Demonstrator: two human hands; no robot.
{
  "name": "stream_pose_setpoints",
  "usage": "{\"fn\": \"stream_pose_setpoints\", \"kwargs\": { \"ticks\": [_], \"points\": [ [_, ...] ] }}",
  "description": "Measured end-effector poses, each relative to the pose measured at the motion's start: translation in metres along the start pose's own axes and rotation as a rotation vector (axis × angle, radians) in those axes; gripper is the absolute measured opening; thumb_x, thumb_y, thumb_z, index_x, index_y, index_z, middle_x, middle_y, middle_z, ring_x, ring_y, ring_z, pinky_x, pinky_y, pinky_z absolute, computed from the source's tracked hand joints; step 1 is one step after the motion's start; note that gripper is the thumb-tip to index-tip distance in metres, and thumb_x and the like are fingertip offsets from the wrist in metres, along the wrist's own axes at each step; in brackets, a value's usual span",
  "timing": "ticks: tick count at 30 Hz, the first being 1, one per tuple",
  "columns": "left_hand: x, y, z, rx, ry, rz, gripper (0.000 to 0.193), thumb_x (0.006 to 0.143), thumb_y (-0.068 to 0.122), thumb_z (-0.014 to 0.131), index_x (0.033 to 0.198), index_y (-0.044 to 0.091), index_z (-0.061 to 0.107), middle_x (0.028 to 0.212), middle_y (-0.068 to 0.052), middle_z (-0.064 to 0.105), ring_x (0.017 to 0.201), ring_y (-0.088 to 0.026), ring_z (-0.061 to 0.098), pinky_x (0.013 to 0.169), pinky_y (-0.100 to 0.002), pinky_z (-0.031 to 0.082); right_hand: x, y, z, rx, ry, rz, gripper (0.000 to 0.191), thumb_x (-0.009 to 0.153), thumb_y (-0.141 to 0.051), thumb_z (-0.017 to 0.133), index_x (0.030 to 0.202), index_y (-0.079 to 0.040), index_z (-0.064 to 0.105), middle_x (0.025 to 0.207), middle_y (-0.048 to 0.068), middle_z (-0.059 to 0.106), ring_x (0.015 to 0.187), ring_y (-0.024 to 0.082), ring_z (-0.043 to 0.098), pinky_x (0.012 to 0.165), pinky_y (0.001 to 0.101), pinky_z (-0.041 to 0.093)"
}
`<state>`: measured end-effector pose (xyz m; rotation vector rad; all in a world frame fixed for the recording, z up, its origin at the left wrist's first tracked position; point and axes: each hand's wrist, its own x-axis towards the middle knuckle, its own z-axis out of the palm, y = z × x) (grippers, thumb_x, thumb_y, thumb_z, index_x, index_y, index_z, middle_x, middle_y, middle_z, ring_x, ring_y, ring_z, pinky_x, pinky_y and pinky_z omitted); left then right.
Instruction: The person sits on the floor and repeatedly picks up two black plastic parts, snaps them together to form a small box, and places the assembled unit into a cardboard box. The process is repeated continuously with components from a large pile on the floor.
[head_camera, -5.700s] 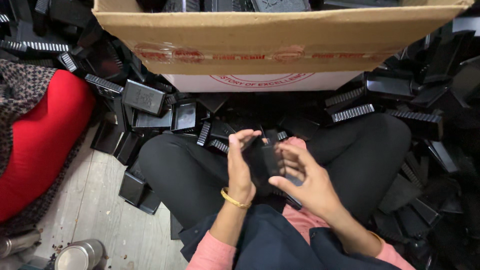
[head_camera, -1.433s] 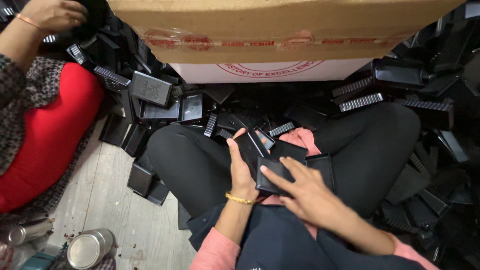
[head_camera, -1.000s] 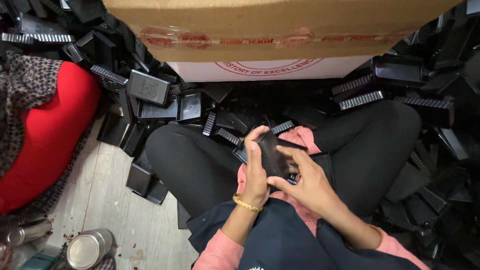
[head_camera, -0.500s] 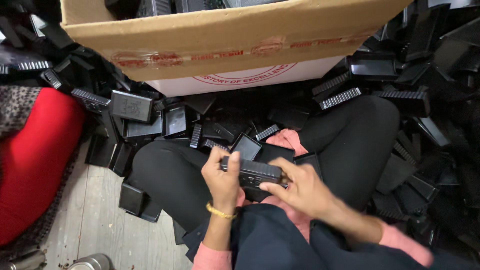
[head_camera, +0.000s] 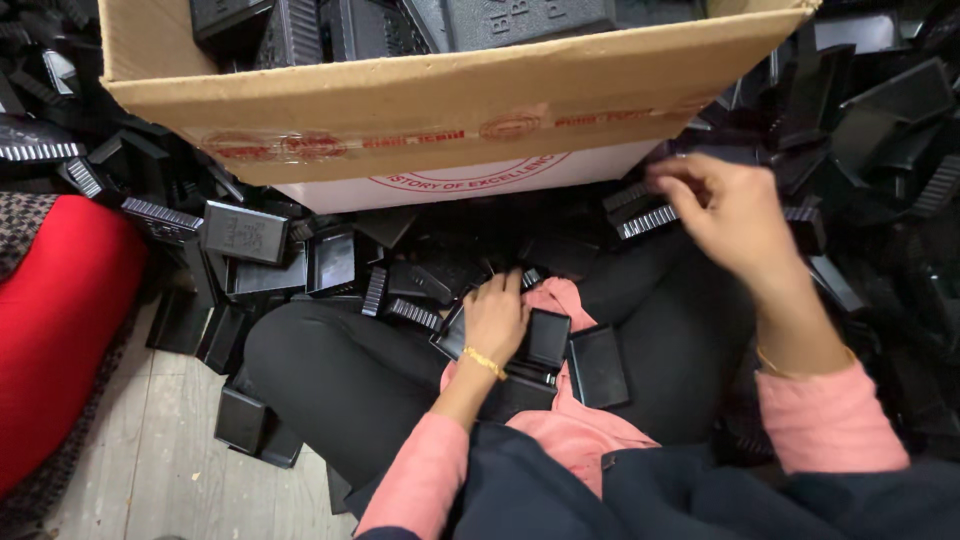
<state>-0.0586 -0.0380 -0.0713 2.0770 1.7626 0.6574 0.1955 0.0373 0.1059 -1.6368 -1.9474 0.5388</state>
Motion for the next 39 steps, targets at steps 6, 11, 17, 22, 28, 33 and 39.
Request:
{"fn": "stream_pose_setpoints", "kwargs": {
  "ticks": [6,11,17,22,28,33,39],
  "points": [
    [0.007,-0.001,-0.007,0.079,-0.102,-0.046,0.036,0.076,0.013,0.073,0.112,0.014,0.066,0.108,-0.01,0.062,0.105,-0.032,0.062,0.09,-0.052,0.046,0.021,0.122,0.024,-0.476,0.23,-0.252,0.042,0.068,-0.007,0.082,0.109,0.0,0.072,0.11,0.023,0.072,0.099,0.042,0.069,0.088,0.0449,0.055],
    [0.005,0.004,-0.055,-0.215,0.257,0.002,0.029,0.09,0.008,0.064,0.12,0.011,0.066,0.113,-0.015,0.059,0.104,-0.037,0.06,0.087,-0.046,0.051,-0.006,0.139,-0.008,0.063,0.362,0.064,0.025,0.102,-0.011,0.073,0.122,0.0,0.065,0.108,0.017,0.071,0.094,0.027,0.071,0.084,0.0351,0.054],
    [-0.008,0.01,-0.077,-0.595,0.144,-0.22,0.024,0.098,0.011,0.062,0.122,0.012,0.066,0.101,-0.009,0.067,0.09,-0.023,0.067,0.076,-0.033,0.053,-0.106,0.125,-0.018,0.073,0.229,0.263,0.044,0.1,-0.015,0.064,0.143,-0.003,0.063,0.118,0.018,0.064,0.095,0.024,0.06,0.084,0.0336,0.049],
    [-0.009,0.013,-0.061,-1.33,0.121,-0.319,0.029,0.092,0.0,0.067,0.121,0.002,0.065,0.101,-0.012,0.058,0.091,-0.017,0.056,0.079,-0.029,0.048,-0.158,0.09,0.005,-0.373,0.222,0.113,0.063,0.093,-0.028,0.077,0.147,-0.006,0.055,0.126,0.021,0.061,0.114,0.037,0.059,0.101,0.0453,0.05],
    [-0.004,0.052,-0.055,-1.847,-0.042,-0.447,0.041,0.075,0.001,0.053,0.115,0.009,0.05,0.121,-0.01,0.069,0.108,-0.019,0.069,0.094,-0.033,0.056,-0.16,0.031,0.0,-0.17,0.088,0.327,0.083,0.073,-0.026,0.084,0.149,-0.01,0.053,0.132,0.02,0.061,0.117,0.036,0.06,0.099,0.0425,0.049],
    [0.003,0.085,-0.048,-1.732,-0.041,-0.543,0.034,0.103,0.032,0.057,0.129,0.011,0.053,0.119,-0.008,0.065,0.107,-0.015,0.058,0.097,-0.035,0.05,-0.161,-0.037,0.037,0.684,0.008,0.109,0.072,0.08,-0.013,0.083,0.146,-0.01,0.054,0.146,0.019,0.059,0.133,0.031,0.058,0.106,0.0346,0.05],
    [0.001,0.083,-0.043,-1.721,0.071,-0.538,0.06,0.107,0.056,0.032,0.122,0.005,0.061,0.113,-0.01,0.066,0.104,-0.019,0.063,0.095,-0.035,0.053,-0.158,-0.064,0.05,0.261,-0.025,-0.001,0.066,0.071,-0.014,0.086,0.134,-0.009,0.065,0.14,0.018,0.062,0.126,0.029,0.064,0.101,0.0349,0.052]
  ]
}}
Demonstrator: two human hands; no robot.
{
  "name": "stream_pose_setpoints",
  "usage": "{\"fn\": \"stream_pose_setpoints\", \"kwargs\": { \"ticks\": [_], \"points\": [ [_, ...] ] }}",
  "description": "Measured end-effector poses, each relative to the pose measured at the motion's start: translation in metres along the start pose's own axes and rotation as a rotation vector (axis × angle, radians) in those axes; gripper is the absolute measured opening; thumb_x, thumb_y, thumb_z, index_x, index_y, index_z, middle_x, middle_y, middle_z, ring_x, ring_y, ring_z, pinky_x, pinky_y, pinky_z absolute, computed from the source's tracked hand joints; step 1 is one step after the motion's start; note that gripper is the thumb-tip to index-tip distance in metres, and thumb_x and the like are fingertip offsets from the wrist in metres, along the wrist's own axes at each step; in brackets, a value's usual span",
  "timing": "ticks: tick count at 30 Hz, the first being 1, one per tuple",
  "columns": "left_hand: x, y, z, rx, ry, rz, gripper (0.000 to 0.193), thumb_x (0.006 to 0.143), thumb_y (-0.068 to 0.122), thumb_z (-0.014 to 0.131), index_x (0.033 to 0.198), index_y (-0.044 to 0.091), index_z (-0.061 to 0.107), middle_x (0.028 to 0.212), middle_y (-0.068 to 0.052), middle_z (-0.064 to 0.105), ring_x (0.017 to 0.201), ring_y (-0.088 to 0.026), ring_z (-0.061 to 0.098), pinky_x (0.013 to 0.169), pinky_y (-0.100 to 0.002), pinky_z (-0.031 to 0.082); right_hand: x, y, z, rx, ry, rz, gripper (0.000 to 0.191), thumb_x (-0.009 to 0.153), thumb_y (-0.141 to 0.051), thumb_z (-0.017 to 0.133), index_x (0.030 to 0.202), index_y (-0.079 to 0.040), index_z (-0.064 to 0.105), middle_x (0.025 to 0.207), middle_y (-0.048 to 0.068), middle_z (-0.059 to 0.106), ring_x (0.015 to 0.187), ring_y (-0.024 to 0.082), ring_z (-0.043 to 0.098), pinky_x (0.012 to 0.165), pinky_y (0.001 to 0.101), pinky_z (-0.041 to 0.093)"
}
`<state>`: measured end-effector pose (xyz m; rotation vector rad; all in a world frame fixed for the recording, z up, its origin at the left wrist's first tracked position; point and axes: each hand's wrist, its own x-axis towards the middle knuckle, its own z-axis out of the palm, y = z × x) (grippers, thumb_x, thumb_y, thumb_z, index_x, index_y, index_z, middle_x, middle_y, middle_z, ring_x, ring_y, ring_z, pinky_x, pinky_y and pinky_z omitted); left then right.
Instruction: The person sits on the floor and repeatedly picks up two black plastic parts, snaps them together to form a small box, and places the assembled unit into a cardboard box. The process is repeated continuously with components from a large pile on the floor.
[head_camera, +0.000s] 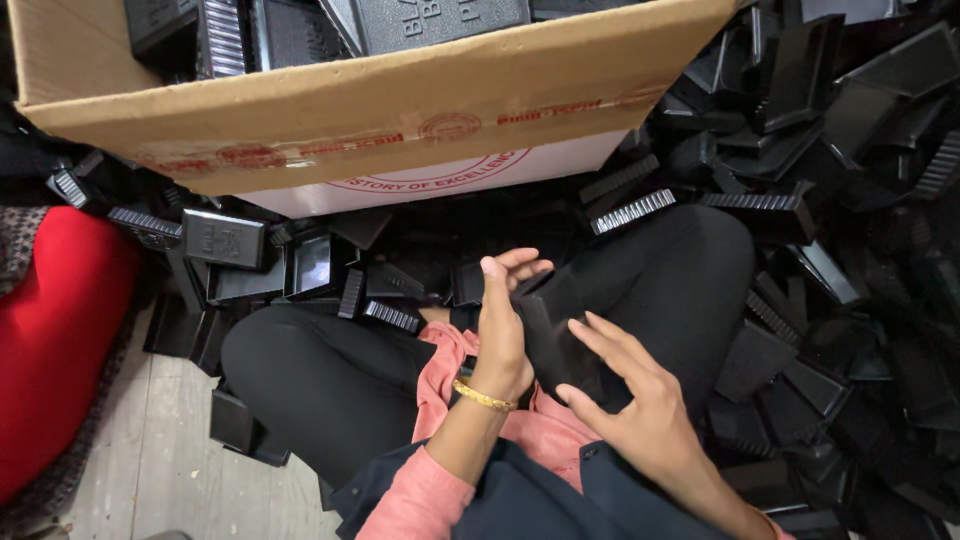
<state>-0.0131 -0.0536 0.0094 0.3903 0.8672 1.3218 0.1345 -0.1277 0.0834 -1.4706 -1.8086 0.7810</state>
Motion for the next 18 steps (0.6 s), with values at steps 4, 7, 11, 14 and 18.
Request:
{"fn": "stream_pose_setpoints", "kwargs": {
  "ticks": [4,7,11,14,18],
  "points": [
    [-0.002,-0.001,0.001,0.102,0.042,-0.02,0.062,0.107,0.055,0.03,0.12,0.004,0.063,0.112,-0.01,0.069,0.102,-0.017,0.063,0.093,-0.031,0.053,-0.003,0.008,-0.001,0.123,-0.066,0.14,0.066,0.072,-0.012,0.084,0.135,-0.011,0.064,0.142,0.013,0.062,0.119,0.022,0.068,0.095,0.0331,0.057],
    [-0.003,0.002,0.003,0.162,0.031,-0.057,0.062,0.106,0.056,0.03,0.121,0.005,0.063,0.113,-0.009,0.07,0.098,-0.015,0.063,0.089,-0.029,0.053,-0.005,0.019,0.004,0.298,-0.104,0.189,0.066,0.076,-0.008,0.082,0.138,-0.008,0.06,0.142,0.011,0.061,0.125,0.02,0.063,0.098,0.0344,0.056],
    [-0.003,0.008,0.004,0.202,0.057,-0.071,0.062,0.105,0.056,0.03,0.121,0.006,0.064,0.111,-0.009,0.07,0.092,-0.013,0.062,0.082,-0.029,0.054,-0.007,0.032,0.007,0.503,-0.147,0.304,0.067,0.078,-0.004,0.079,0.142,-0.006,0.057,0.143,0.009,0.06,0.126,0.018,0.06,0.102,0.0333,0.053],
    [-0.002,0.007,0.005,0.171,0.075,-0.147,0.061,0.104,0.057,0.03,0.119,0.008,0.064,0.109,-0.008,0.07,0.091,-0.014,0.063,0.081,-0.029,0.055,-0.01,0.038,0.009,0.674,-0.157,0.37,0.066,0.08,-0.001,0.076,0.143,-0.004,0.055,0.143,0.009,0.059,0.127,0.018,0.058,0.103,0.0333,0.051],
    [-0.004,0.001,0.01,0.278,0.074,0.048,0.064,0.11,0.057,0.032,0.121,0.005,0.067,0.116,-0.011,0.07,0.1,-0.011,0.063,0.091,-0.024,0.051,-0.014,0.039,0.015,0.364,-0.116,0.291,0.068,0.076,0.0,0.08,0.14,-0.004,0.057,0.14,0.008,0.056,0.122,0.017,0.059,0.1,0.0334,0.053]
  ]
}}
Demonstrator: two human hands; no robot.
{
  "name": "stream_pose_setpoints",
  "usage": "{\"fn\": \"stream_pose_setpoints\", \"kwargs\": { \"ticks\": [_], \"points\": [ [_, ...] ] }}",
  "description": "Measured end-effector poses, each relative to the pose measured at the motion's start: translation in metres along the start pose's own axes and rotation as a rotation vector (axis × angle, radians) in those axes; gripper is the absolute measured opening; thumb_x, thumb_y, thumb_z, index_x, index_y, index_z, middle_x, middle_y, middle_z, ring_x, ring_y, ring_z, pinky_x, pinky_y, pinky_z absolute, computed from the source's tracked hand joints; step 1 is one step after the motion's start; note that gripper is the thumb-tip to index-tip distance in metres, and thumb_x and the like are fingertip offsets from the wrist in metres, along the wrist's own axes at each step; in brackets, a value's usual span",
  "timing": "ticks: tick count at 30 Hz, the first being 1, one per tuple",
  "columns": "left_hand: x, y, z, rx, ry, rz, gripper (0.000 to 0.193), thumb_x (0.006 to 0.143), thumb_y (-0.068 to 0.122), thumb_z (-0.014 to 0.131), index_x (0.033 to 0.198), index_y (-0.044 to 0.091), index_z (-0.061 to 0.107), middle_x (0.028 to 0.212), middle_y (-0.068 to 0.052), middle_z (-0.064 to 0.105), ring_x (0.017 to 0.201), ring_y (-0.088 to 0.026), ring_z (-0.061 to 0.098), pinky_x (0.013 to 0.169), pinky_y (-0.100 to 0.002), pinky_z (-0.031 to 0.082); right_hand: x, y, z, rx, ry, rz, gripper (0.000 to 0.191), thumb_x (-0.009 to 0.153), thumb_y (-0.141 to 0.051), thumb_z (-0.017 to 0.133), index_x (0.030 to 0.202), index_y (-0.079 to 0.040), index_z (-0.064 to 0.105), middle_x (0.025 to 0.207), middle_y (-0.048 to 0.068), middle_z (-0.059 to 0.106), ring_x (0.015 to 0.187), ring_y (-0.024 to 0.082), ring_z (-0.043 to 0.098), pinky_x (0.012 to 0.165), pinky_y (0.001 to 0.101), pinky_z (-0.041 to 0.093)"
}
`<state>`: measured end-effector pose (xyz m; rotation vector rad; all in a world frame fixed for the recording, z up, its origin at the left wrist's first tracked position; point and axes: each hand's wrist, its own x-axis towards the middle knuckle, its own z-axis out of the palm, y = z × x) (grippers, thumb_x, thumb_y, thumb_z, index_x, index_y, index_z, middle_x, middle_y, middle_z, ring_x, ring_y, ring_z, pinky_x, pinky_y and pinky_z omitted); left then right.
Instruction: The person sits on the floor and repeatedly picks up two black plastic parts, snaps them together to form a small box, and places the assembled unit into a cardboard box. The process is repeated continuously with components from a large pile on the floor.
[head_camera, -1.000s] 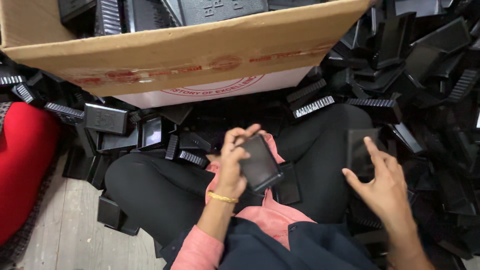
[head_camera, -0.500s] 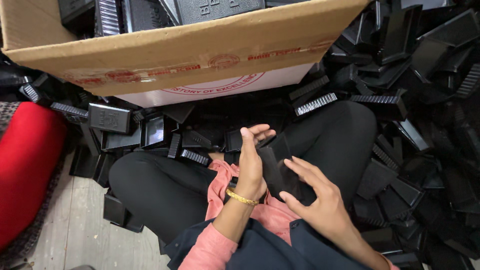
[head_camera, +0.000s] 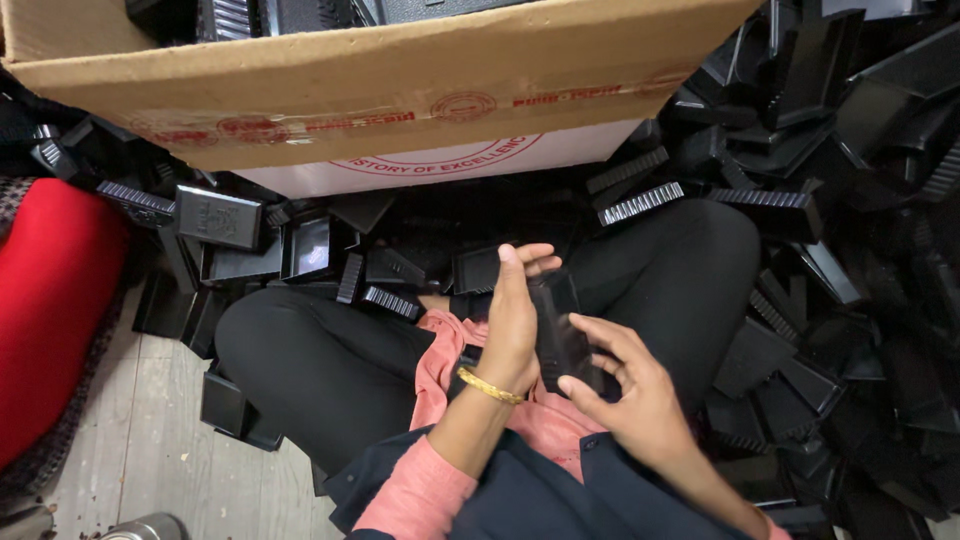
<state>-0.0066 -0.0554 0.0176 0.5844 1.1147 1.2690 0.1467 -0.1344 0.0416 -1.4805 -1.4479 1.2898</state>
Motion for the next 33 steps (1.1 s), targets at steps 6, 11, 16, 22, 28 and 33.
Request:
{"fn": "stream_pose_setpoints", "kwargs": {
  "ticks": [6,11,16,22,28,33],
  "points": [
    [0.002,0.007,-0.018,0.367,-0.298,0.247,0.061,0.113,0.043,0.025,0.083,0.006,0.064,0.072,-0.007,0.066,0.067,-0.021,0.068,0.068,-0.034,0.054,0.014,-0.003,-0.024,0.715,-0.312,0.271,0.057,0.088,-0.011,0.069,0.142,0.005,0.058,0.129,0.018,0.07,0.119,0.023,0.066,0.103,0.0327,0.054],
    [0.002,0.01,-0.022,0.742,-0.009,0.712,0.05,0.112,0.026,0.031,0.073,0.002,0.053,0.069,-0.014,0.055,0.067,-0.035,0.057,0.067,-0.042,0.044,-0.001,-0.002,-0.004,0.244,-0.069,0.243,0.048,0.086,-0.014,0.075,0.129,0.005,0.063,0.104,0.01,0.072,0.094,0.011,0.065,0.081,0.026,0.056],
    [-0.002,0.025,-0.009,0.726,-0.082,0.661,0.045,0.11,0.029,0.039,0.078,0.002,0.053,0.073,-0.015,0.055,0.07,-0.036,0.057,0.068,-0.043,0.045,-0.003,0.005,0.003,0.04,0.149,0.113,0.041,0.083,-0.01,0.081,0.12,0.004,0.068,0.094,0.005,0.072,0.082,0.007,0.064,0.07,0.0242,0.054],
    [0.007,0.113,0.017,0.806,-0.567,0.671,0.046,0.084,0.039,0.081,0.107,0.002,0.064,0.096,-0.012,0.068,0.087,-0.03,0.069,0.078,-0.036,0.055,0.029,-0.003,-0.074,0.428,0.171,-0.032,0.045,0.089,-0.01,0.073,0.131,0.001,0.057,0.113,0.007,0.07,0.101,0.014,0.069,0.09,0.0325,0.06],
    [0.02,0.225,0.011,0.733,0.036,1.1,0.028,0.11,0.024,0.065,0.122,-0.001,0.061,0.126,-0.009,0.056,0.105,-0.017,0.059,0.105,-0.029,0.05,0.113,0.012,-0.195,-0.373,0.621,-0.212,0.036,0.106,-0.021,0.072,0.133,0.002,0.065,0.115,0.017,0.074,0.1,0.023,0.072,0.09,0.0329,0.057],
    [0.021,0.143,0.002,0.832,-0.095,1.164,0.022,0.105,0.007,0.061,0.126,0.002,0.061,0.12,-0.011,0.067,0.118,-0.028,0.065,0.11,-0.038,0.051,0.205,0.062,-0.242,-0.679,0.53,0.298,0.049,0.102,-0.046,0.079,0.088,0.001,0.078,0.075,0.013,0.072,0.07,0.023,0.069,0.073,0.0347,0.054]
  ]
}}
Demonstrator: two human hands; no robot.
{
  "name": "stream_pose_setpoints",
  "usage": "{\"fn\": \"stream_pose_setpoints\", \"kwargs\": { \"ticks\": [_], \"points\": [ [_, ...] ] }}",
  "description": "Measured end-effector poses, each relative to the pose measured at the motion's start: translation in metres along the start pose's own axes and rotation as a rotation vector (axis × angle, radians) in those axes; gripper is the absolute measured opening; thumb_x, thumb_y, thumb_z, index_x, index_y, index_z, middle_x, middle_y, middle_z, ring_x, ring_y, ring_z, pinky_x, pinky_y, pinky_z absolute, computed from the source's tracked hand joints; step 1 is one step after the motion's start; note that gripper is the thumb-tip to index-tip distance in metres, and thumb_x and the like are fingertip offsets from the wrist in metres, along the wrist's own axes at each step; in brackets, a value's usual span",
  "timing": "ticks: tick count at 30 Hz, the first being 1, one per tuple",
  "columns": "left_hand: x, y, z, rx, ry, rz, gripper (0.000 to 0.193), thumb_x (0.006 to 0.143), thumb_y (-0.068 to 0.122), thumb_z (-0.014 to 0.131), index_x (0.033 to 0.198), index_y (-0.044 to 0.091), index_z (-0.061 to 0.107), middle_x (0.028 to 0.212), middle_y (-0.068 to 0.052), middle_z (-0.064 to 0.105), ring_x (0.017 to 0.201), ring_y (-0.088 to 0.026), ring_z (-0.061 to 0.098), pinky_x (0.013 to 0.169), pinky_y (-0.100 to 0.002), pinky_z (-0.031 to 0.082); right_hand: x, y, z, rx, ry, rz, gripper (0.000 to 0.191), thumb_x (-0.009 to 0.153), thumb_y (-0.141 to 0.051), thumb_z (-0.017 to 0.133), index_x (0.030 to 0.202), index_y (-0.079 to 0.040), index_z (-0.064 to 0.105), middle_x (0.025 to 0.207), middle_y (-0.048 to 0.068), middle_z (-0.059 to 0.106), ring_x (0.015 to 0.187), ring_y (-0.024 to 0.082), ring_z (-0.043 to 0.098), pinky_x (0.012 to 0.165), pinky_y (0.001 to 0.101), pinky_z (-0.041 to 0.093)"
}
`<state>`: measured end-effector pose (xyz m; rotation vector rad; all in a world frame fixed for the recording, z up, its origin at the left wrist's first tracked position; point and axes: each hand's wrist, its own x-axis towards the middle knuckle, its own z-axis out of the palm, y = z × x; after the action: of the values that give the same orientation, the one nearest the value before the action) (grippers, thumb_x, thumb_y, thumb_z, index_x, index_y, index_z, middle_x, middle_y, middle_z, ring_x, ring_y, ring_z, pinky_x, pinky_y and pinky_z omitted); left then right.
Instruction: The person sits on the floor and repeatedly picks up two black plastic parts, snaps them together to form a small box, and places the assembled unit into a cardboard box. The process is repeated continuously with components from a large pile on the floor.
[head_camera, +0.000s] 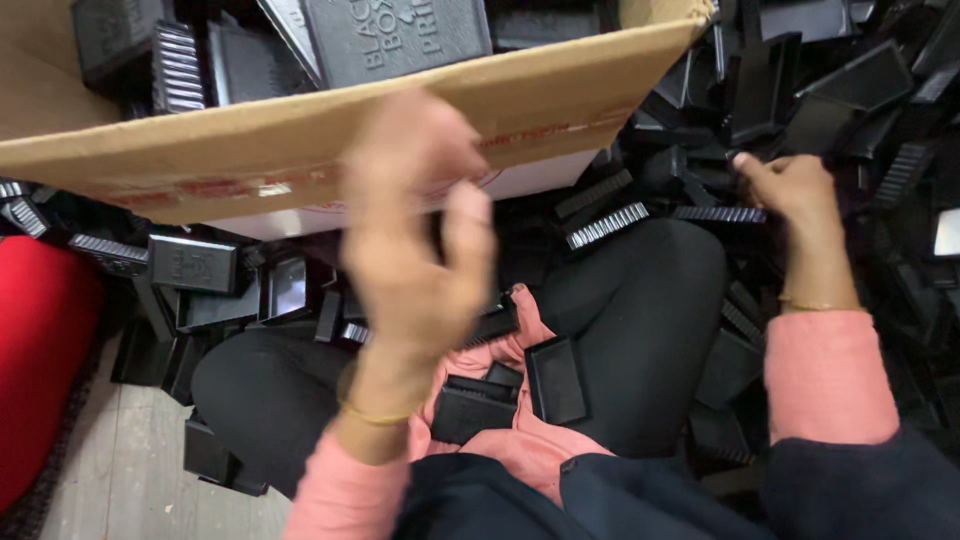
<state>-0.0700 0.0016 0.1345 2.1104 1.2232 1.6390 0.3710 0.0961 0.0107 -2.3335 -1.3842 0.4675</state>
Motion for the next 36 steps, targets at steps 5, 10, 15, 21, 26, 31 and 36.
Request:
{"fn": "stream_pose_setpoints", "kwargs": {
  "ticks": [5,10,15,21,26,31,36],
  "points": [
    [-0.1,-0.07,0.074,0.324,-0.497,-0.169,0.031,0.083,0.009,0.065,0.113,0.007,0.061,0.114,-0.016,0.067,0.107,-0.037,0.064,0.09,-0.048,0.052,-0.026,0.016,0.0,0.092,0.168,-0.127,0.037,0.095,-0.037,0.085,0.103,-0.002,0.076,0.085,0.01,0.073,0.076,0.019,0.07,0.074,0.0331,0.054],
    [-0.171,-0.1,0.084,0.557,-0.68,-0.463,0.053,0.077,0.007,0.072,0.127,0.012,0.054,0.11,-0.016,0.066,0.103,-0.039,0.063,0.084,-0.051,0.05,-0.142,0.021,-0.034,0.145,0.313,-0.453,0.029,0.099,-0.012,0.085,0.117,0.001,0.067,0.123,0.015,0.069,0.109,0.023,0.071,0.098,0.0331,0.058],
    [-0.167,-0.093,0.055,0.248,-0.599,-0.504,0.053,0.082,0.009,0.081,0.127,0.01,0.054,0.107,-0.014,0.067,0.104,-0.035,0.064,0.089,-0.048,0.051,-0.224,-0.019,-0.015,-0.036,0.223,-0.718,0.033,0.077,-0.01,0.085,0.1,-0.004,0.062,0.147,0.024,0.059,0.136,0.04,0.059,0.113,0.0435,0.05],
    [-0.13,-0.072,0.026,-0.871,-0.21,-0.729,0.053,0.105,0.013,0.069,0.154,0.001,0.053,0.134,-0.017,0.062,0.126,-0.026,0.06,0.111,-0.038,0.048,-0.23,-0.03,-0.006,-0.06,0.054,-0.539,0.048,0.067,-0.012,0.089,0.106,-0.006,0.063,0.141,0.019,0.058,0.126,0.041,0.058,0.105,0.0441,0.048],
    [-0.122,-0.05,0.046,-1.598,0.138,-1.051,0.061,0.098,0.047,0.048,0.144,0.005,0.045,0.136,-0.012,0.061,0.121,-0.031,0.064,0.098,-0.048,0.056,-0.247,-0.048,0.016,0.782,-0.363,-0.156,0.069,0.075,-0.012,0.082,0.138,-0.009,0.053,0.139,0.015,0.06,0.125,0.026,0.062,0.105,0.0369,0.051],
    [-0.133,-0.032,0.075,-1.449,0.053,-1.017,0.064,0.112,0.057,0.033,0.146,0.006,0.05,0.136,-0.014,0.06,0.107,-0.026,0.062,0.092,-0.041,0.055,-0.283,-0.093,0.053,1.018,-0.558,-0.09,0.073,0.078,-0.01,0.082,0.143,-0.004,0.049,0.133,0.015,0.063,0.122,0.022,0.064,0.103,0.0377,0.054],
    [-0.135,-0.013,0.085,-1.066,-0.024,-1.035,0.056,0.11,0.051,0.034,0.141,0.009,0.055,0.126,-0.008,0.059,0.096,-0.018,0.058,0.084,-0.033,0.052,-0.297,-0.11,0.054,0.775,-0.48,-0.126,0.07,0.076,-0.011,0.084,0.139,-0.004,0.053,0.13,0.011,0.066,0.116,0.019,0.068,0.101,0.035,0.056]
  ]
}}
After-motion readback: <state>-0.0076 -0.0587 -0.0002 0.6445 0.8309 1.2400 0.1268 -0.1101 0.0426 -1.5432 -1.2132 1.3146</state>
